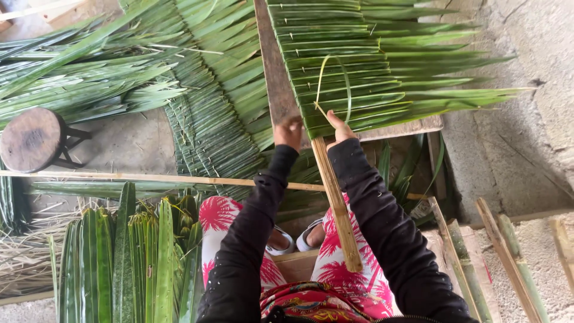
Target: Weaving palm leaves onto a wooden frame to create thatched panels
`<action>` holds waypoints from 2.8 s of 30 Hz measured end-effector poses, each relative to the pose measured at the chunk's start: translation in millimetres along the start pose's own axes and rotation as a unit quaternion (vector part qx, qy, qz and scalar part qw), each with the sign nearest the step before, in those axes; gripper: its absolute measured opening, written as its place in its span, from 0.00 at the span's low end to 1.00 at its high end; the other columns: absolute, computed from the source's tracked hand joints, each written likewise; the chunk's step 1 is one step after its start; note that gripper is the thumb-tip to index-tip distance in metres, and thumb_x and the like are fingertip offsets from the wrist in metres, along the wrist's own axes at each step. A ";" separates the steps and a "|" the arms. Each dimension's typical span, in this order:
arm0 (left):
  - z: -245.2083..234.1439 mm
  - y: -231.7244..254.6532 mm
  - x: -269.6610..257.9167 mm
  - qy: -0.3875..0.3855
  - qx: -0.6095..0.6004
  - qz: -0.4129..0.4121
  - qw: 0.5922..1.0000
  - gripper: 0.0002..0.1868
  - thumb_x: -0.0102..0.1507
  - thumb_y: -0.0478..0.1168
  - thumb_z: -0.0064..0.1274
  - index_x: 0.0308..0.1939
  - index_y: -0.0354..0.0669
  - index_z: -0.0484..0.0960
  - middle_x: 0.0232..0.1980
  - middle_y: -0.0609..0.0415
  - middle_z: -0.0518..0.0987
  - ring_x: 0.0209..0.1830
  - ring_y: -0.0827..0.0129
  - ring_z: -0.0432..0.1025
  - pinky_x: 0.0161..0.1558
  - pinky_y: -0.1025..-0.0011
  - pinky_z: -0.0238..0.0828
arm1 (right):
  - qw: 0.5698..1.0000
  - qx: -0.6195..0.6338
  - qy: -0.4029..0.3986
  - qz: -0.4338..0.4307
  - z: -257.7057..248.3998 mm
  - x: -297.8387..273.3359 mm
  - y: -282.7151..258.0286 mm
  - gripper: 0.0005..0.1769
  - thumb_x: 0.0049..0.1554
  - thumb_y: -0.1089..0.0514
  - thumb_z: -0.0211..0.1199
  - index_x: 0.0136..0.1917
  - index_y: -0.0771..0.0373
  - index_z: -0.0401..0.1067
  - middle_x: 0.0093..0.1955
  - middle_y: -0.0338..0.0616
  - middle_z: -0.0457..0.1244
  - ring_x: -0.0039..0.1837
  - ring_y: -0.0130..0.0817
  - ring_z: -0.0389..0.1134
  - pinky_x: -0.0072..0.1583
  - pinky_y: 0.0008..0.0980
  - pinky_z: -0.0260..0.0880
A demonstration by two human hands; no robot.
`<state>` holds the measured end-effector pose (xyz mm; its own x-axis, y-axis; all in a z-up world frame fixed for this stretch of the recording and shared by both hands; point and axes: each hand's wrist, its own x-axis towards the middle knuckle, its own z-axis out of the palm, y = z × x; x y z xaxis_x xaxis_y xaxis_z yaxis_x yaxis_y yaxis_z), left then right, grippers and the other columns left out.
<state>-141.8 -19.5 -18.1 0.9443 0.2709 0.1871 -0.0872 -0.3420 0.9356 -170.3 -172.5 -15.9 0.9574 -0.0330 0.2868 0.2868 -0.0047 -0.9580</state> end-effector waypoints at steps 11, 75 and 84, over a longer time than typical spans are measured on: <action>-15.4 -40.4 -26.4 -0.397 -0.089 -0.265 0.874 0.27 0.56 0.30 0.60 0.59 0.27 0.74 0.25 0.35 0.82 0.12 0.61 0.75 0.15 0.66 0.80 | 0.832 0.176 0.196 0.488 41.1 34.6 -157.1 0.65 0.42 0.37 0.83 0.82 0.54 0.52 0.86 0.61 0.25 0.83 0.50 0.34 0.78 0.39 0.34; 27.2 5.8 -37.1 0.016 -0.118 0.056 0.991 0.06 0.59 0.36 0.60 0.27 0.51 0.83 0.25 0.54 0.76 0.28 0.69 0.75 0.36 0.73 0.72 | 0.828 0.162 0.281 0.457 44.2 43.3 -99.5 0.63 0.31 0.46 0.92 0.71 0.70 0.64 0.78 0.67 0.47 0.67 0.60 0.64 0.66 0.58 0.64; 25.0 -1.9 -29.9 -0.006 -0.080 0.076 0.994 0.04 0.58 0.35 0.61 0.29 0.50 0.86 0.31 0.58 0.82 0.34 0.61 0.79 0.40 0.67 0.76 | 0.833 0.160 0.247 0.469 50.0 33.0 -124.4 0.52 0.41 0.40 0.85 0.73 0.58 0.68 0.80 0.69 0.45 0.72 0.65 0.53 0.69 0.45 0.58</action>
<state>-162.0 -49.5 -33.0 0.9200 0.2153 0.3274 -0.2778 -0.2308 0.9325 -172.7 -123.1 113.0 0.6584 -0.2790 -0.6990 -0.5092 0.5188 -0.6867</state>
